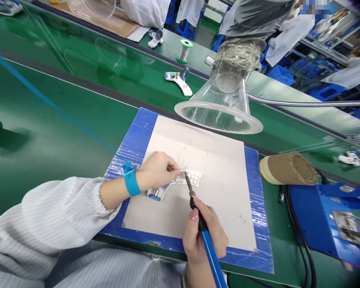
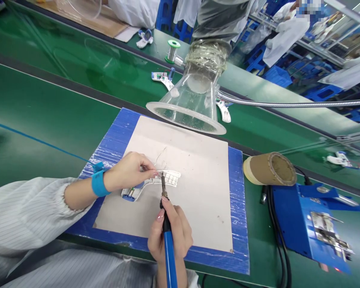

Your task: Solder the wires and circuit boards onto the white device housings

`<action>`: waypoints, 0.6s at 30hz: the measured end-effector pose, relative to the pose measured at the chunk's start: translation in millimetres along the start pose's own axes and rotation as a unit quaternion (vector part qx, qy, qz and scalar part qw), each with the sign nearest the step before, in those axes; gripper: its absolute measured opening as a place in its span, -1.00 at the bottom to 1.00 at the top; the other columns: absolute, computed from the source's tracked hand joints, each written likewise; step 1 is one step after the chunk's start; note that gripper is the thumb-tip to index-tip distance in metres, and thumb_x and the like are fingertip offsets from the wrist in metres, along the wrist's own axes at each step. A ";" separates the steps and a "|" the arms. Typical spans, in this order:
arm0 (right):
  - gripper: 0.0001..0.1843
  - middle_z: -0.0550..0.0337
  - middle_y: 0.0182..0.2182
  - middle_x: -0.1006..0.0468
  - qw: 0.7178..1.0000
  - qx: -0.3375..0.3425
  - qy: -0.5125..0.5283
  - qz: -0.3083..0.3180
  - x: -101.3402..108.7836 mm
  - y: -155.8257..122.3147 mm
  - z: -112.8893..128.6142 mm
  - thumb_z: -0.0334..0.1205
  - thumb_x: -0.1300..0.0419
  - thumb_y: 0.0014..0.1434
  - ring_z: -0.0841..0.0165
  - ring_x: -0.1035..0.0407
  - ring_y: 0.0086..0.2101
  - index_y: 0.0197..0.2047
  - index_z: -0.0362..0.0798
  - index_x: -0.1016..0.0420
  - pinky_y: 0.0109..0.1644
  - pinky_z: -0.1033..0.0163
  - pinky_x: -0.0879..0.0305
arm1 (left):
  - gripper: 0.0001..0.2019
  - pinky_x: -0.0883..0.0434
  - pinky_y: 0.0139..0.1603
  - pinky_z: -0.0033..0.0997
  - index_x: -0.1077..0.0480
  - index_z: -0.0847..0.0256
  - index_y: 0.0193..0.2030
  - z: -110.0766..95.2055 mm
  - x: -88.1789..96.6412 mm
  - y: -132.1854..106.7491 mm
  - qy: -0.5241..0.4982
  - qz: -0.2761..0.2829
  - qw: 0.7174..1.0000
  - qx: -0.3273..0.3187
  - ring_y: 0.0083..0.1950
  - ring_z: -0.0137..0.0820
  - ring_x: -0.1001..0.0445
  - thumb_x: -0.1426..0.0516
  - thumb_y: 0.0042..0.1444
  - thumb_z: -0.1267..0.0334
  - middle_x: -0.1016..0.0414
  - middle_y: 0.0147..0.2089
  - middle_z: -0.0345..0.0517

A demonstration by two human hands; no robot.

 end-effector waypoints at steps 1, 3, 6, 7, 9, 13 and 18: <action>-0.59 0.10 -0.25 -0.63 1.000 -0.001 0.000 0.001 -0.2 0.0 0.0 -0.51 -0.16 0.16 0.40 -0.49 -0.38 0.06 -0.06 -0.50 -0.35 0.31 -0.48 | -0.84 -0.34 -0.34 -0.48 -0.67 0.29 -0.37 0.1 0.2 0.1 -0.001 0.000 1.000 0.004 -0.31 -0.34 -0.57 -0.24 0.12 0.30 -0.68 -0.36 -0.04; -0.60 0.10 -0.25 -0.62 1.000 -0.003 0.000 0.005 -0.7 0.0 0.0 -0.51 -0.16 0.16 0.41 -0.49 -0.37 0.06 -0.09 -0.50 -0.34 0.32 -0.47 | -0.84 -0.33 -0.34 -0.48 -0.67 0.30 -0.37 0.2 0.1 0.5 -0.004 0.000 1.000 0.008 -0.30 -0.34 -0.57 -0.25 0.11 0.30 -0.68 -0.36 -0.03; -0.60 0.10 -0.24 -0.62 1.000 0.002 0.002 0.005 -0.3 -0.4 1.1 -0.51 -0.16 0.17 0.43 -0.49 -0.36 0.06 -0.09 -0.50 -0.34 0.33 -0.47 | -0.84 -0.33 -0.34 -0.48 -0.66 0.31 -0.37 -0.3 -0.7 0.9 -0.009 0.004 1.000 0.005 -0.31 -0.35 -0.56 -0.25 0.11 0.31 -0.68 -0.37 -0.02; -0.60 0.11 -0.23 -0.63 1.000 0.003 0.002 0.004 -0.1 -0.5 1.2 -0.51 -0.16 0.17 0.42 -0.49 -0.36 0.07 -0.09 -0.50 -0.34 0.32 -0.47 | -0.84 -0.32 -0.35 -0.48 -0.66 0.31 -0.37 -0.5 -0.9 1.0 -0.009 0.004 1.000 0.003 -0.32 -0.35 -0.55 -0.25 0.11 0.31 -0.68 -0.37 -0.03; -0.60 0.11 -0.24 -0.63 1.000 0.003 0.001 0.002 0.2 -0.9 1.1 -0.52 -0.16 0.17 0.42 -0.49 -0.35 0.06 -0.08 -0.50 -0.34 0.32 -0.47 | -0.84 -0.31 -0.36 -0.48 -0.66 0.31 -0.37 -0.5 -0.9 0.7 -0.006 0.004 1.000 0.001 -0.35 -0.36 -0.53 -0.25 0.11 0.30 -0.67 -0.39 -0.03; -0.61 0.10 -0.24 -0.62 1.000 0.001 -0.001 0.005 -0.7 -1.4 0.1 -0.52 -0.16 0.17 0.41 -0.49 -0.35 0.06 -0.10 -0.51 -0.33 0.31 -0.47 | -0.85 -0.30 -0.38 -0.49 -0.66 0.31 -0.38 0.2 -1.0 0.4 -0.011 0.002 1.000 0.007 -0.37 -0.38 -0.52 -0.25 0.10 0.31 -0.66 -0.41 -0.05; -0.60 0.11 -0.28 -0.60 1.000 -0.016 0.008 -0.013 2.2 -2.8 -3.1 -0.51 -0.16 0.18 0.41 -0.47 -0.38 0.07 -0.09 -0.50 -0.35 0.29 -0.45 | -0.84 -0.30 -0.38 -0.50 -0.66 0.31 -0.40 1.3 -0.6 0.9 -0.014 -0.001 1.000 0.012 -0.37 -0.39 -0.52 -0.25 0.10 0.31 -0.66 -0.42 -0.05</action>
Point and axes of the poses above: each hand's wrist, its own y-axis towards the middle knuckle, its own x-axis out of the back of the hand, z = x × y, the point moved 9 cm from there along y, towards the middle knuckle
